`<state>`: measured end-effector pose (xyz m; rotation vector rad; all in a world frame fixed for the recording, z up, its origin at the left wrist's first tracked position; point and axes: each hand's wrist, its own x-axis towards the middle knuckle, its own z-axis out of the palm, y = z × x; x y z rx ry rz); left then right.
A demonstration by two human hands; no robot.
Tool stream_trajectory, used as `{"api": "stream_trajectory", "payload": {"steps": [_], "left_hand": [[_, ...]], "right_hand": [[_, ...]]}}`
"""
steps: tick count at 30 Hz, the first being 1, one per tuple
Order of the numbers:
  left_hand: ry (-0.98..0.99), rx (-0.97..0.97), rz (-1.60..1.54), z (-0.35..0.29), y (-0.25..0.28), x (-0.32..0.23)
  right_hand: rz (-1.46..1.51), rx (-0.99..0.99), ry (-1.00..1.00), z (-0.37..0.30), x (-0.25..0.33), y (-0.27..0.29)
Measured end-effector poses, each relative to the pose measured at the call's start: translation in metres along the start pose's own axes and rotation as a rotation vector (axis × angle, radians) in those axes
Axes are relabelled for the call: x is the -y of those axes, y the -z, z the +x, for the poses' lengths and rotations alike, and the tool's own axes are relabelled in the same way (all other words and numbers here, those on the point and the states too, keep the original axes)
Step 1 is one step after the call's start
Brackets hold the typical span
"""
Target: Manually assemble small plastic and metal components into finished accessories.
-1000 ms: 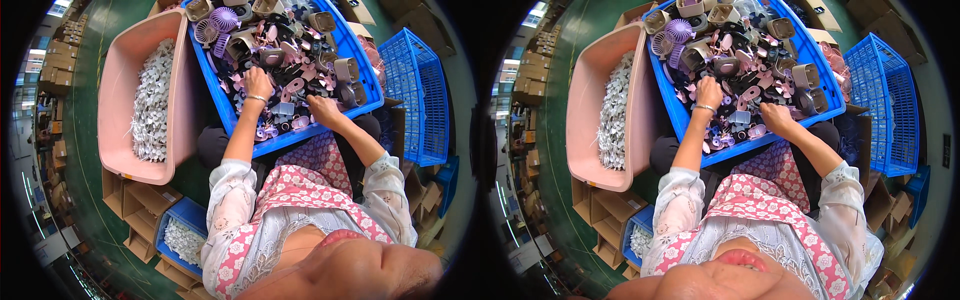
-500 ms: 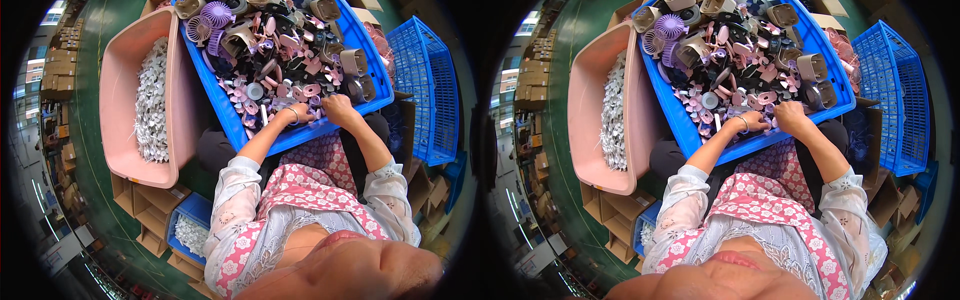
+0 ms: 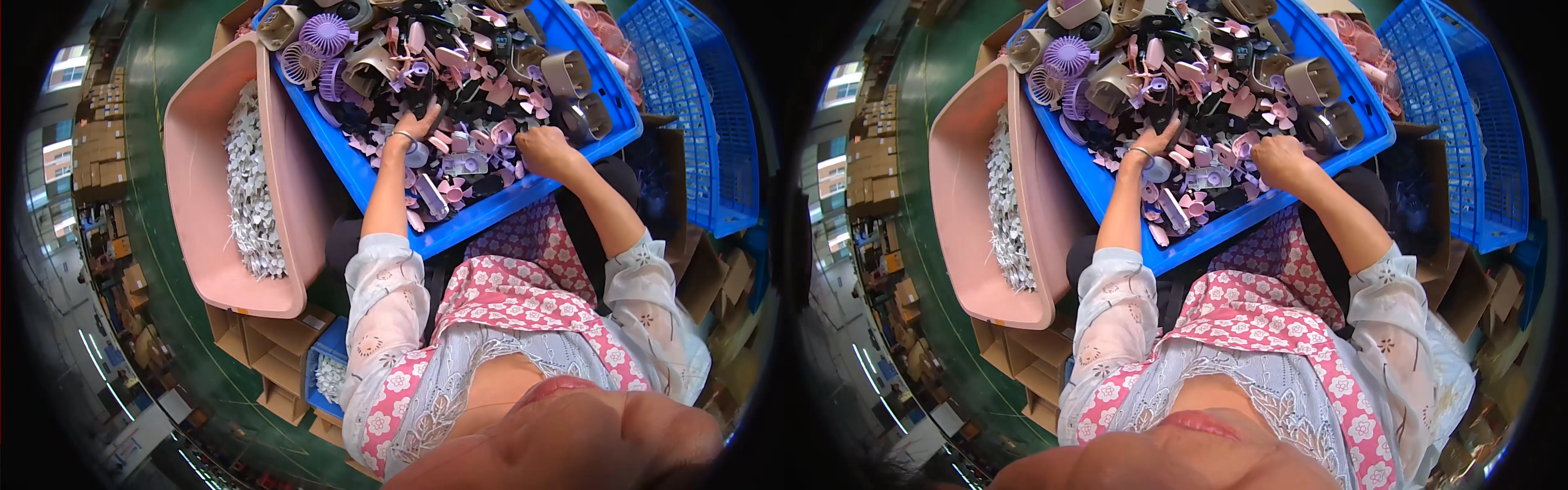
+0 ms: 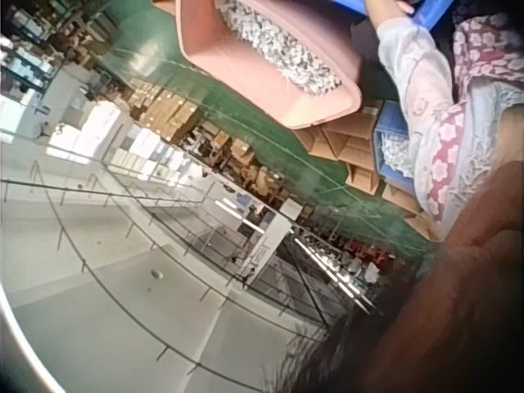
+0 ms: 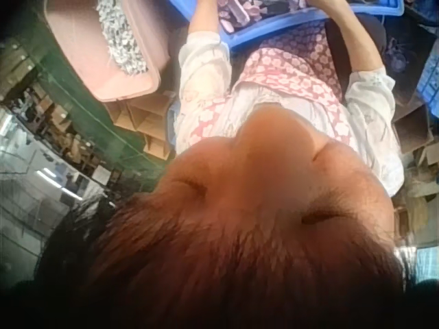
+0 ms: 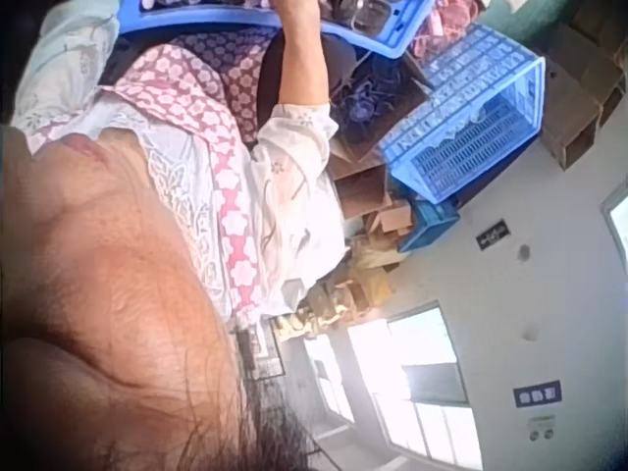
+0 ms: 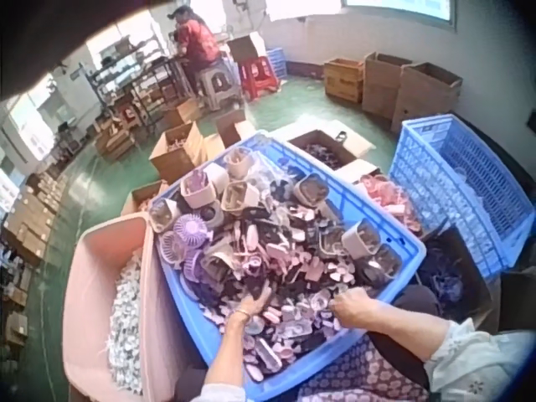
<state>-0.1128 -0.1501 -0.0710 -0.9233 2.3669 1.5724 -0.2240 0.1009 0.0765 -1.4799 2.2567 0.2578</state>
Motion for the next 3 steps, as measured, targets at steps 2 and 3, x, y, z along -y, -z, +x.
{"api": "stream_trajectory", "payload": {"steps": [2,3], "left_hand": [[-0.162,0.015,-0.127,-0.011,-0.025,-0.023],[-0.160,0.032,-0.102,-0.015,-0.022,-0.025]], "right_hand": [[-0.011,0.063,-0.006,-0.002,-0.008,-0.004],[-0.009,0.085,0.018,-0.001,-0.003,0.001]]}}
